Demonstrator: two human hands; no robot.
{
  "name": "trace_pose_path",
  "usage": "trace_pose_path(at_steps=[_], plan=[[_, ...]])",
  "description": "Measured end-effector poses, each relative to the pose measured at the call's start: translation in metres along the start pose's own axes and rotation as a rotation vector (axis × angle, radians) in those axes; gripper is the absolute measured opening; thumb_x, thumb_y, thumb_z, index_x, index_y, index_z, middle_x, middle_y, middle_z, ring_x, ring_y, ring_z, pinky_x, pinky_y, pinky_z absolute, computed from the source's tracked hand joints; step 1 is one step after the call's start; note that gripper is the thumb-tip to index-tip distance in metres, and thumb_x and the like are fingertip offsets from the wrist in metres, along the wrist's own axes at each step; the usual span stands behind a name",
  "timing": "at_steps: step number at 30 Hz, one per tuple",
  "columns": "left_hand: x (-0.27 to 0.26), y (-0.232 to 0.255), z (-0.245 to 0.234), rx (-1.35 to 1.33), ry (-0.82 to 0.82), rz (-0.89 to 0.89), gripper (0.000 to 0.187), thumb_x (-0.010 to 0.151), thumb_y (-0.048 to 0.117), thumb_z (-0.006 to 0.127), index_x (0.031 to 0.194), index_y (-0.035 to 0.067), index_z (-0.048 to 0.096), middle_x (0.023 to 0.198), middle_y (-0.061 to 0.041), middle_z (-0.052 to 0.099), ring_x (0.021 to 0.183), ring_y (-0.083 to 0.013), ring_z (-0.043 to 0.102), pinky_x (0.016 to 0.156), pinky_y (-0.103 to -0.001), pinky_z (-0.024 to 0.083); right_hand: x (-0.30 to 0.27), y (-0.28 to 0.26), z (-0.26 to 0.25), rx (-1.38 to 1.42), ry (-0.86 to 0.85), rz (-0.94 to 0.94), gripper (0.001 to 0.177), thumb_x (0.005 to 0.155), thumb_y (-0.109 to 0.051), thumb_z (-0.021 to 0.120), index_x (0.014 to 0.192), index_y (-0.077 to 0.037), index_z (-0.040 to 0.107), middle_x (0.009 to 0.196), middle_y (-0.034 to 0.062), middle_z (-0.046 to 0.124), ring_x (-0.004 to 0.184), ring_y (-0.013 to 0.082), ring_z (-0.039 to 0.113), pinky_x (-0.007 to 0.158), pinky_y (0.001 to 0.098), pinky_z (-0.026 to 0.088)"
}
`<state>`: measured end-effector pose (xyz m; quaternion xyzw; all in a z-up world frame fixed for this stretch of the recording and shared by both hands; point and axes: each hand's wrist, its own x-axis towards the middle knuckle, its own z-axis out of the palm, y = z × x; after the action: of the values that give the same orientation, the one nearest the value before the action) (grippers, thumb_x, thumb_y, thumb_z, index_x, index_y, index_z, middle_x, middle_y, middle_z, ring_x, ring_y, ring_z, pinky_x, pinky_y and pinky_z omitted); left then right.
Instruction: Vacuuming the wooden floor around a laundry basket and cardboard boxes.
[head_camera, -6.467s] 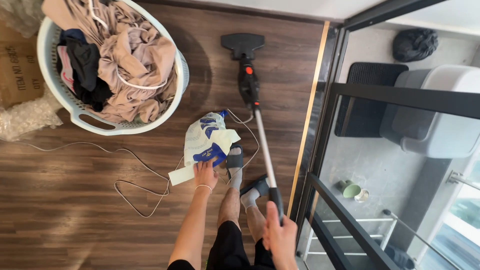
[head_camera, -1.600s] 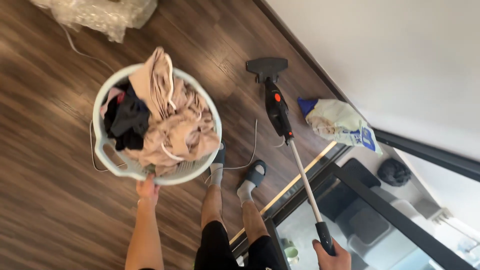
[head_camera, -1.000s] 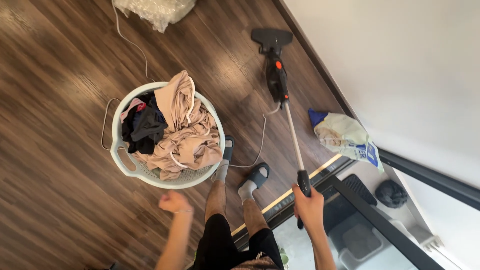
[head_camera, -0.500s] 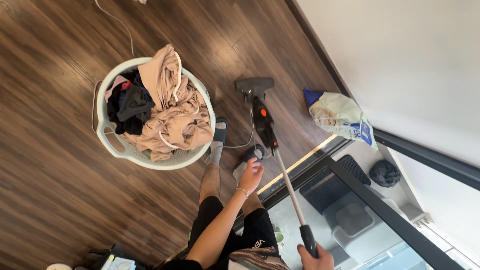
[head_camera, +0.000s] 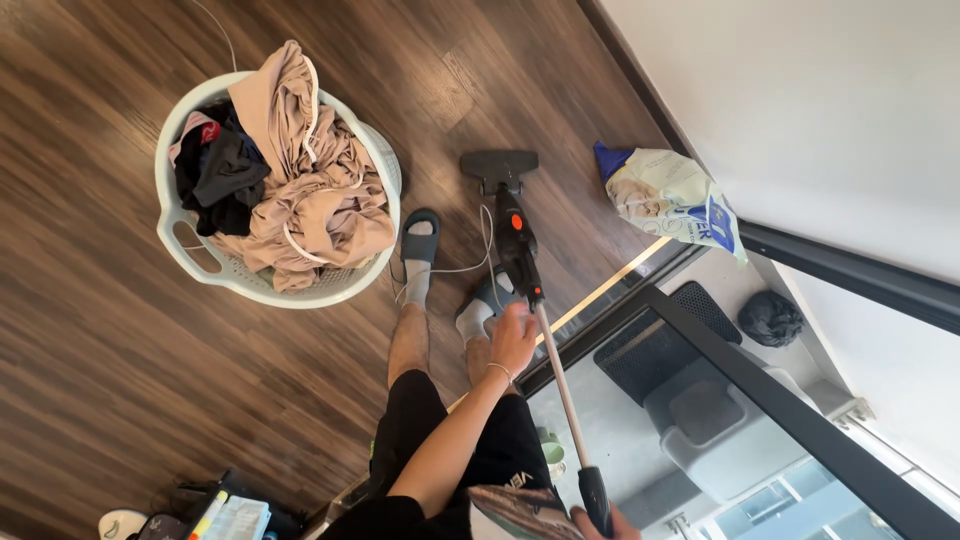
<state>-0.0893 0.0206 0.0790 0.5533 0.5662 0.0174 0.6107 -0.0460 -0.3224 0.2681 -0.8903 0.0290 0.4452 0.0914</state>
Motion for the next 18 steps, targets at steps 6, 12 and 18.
trace_pose_path(at_steps=[6,12,18], plan=[[0.021,-0.082,0.040,0.297,0.006,0.083,0.067,0.084,0.025,0.068,0.138,-0.003,0.038,0.122,-0.024,0.066,0.119,-0.0389,0.060,0.107,-0.061,0.026,0.030,0.064,0.020,-0.028,-0.050,-0.090,0.054,0.066,-0.034,0.089,0.113,-0.010,0.076,0.071,0.0017,0.078,0.070,0.0087,0.073,0.068,0.0255,0.054],[0.013,-0.098,0.034,0.590,-0.342,-0.038,0.068,0.091,0.037,0.068,0.135,-0.006,0.038,0.111,-0.024,0.069,0.112,-0.0382,0.065,0.110,-0.059,0.027,0.033,0.085,0.042,-0.045,-0.085,-0.135,0.052,0.069,-0.037,0.089,0.112,-0.010,0.077,0.073,0.0008,0.078,0.071,0.0076,0.073,0.069,0.0246,0.055],[-0.034,-0.089,-0.009,0.533,-0.134,-0.015,0.025,0.099,0.032,0.056,0.107,0.010,0.066,0.091,-0.016,0.074,0.091,-0.0370,0.070,0.086,-0.049,0.051,-0.023,-0.077,0.023,0.016,-0.088,-0.056,0.049,0.079,-0.039,0.084,0.115,-0.007,0.078,0.070,0.0042,0.070,0.067,0.0076,0.063,0.063,0.0246,0.050]])
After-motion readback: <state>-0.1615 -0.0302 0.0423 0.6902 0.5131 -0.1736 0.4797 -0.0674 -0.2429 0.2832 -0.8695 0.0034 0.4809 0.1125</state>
